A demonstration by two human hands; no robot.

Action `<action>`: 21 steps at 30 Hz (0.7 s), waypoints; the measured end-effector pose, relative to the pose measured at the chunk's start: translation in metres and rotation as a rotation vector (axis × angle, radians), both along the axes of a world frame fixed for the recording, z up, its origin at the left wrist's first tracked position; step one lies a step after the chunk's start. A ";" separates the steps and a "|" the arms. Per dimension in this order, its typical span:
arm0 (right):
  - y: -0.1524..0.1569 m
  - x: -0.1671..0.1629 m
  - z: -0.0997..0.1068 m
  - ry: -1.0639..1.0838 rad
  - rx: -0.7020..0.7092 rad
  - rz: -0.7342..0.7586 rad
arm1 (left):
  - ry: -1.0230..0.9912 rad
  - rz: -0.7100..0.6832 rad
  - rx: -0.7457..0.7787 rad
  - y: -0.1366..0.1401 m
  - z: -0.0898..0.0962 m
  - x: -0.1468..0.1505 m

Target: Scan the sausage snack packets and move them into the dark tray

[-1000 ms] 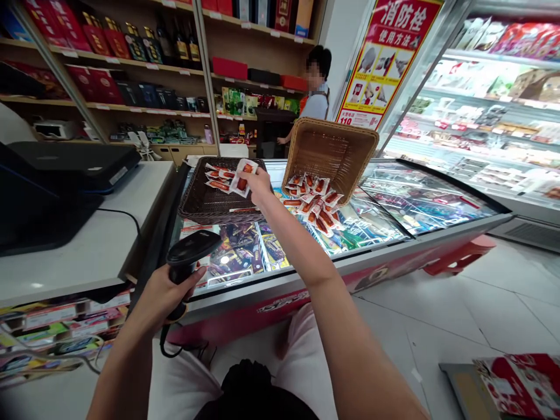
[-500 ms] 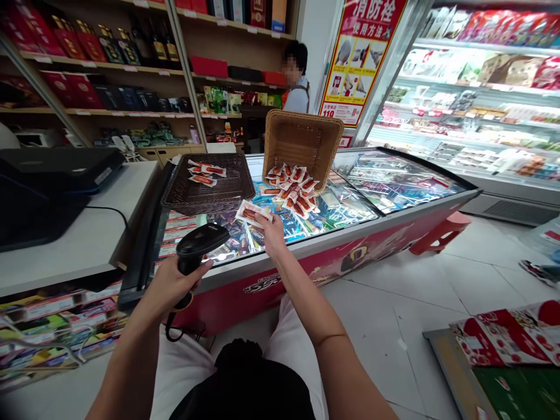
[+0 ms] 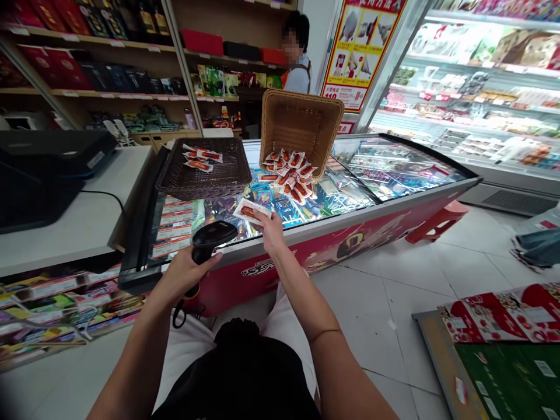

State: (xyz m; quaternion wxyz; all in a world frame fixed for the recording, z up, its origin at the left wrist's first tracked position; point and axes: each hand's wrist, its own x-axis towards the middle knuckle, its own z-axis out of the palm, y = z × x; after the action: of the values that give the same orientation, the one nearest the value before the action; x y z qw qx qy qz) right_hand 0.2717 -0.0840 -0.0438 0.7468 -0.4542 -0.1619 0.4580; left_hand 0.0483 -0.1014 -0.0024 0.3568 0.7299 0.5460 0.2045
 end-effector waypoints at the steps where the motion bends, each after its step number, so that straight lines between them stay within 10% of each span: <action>1: -0.001 -0.001 -0.001 -0.004 -0.003 0.007 | -0.001 -0.003 -0.005 -0.001 0.000 0.000; 21: -0.010 -0.001 -0.020 0.026 -0.004 -0.044 | 0.017 0.024 -0.010 0.000 0.000 0.004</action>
State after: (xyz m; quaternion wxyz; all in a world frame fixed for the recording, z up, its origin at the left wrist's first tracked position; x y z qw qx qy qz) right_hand 0.2709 -0.0941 -0.0640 0.7579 -0.4532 -0.1413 0.4475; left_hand 0.0521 -0.1017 -0.0022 0.3534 0.7233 0.5587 0.1995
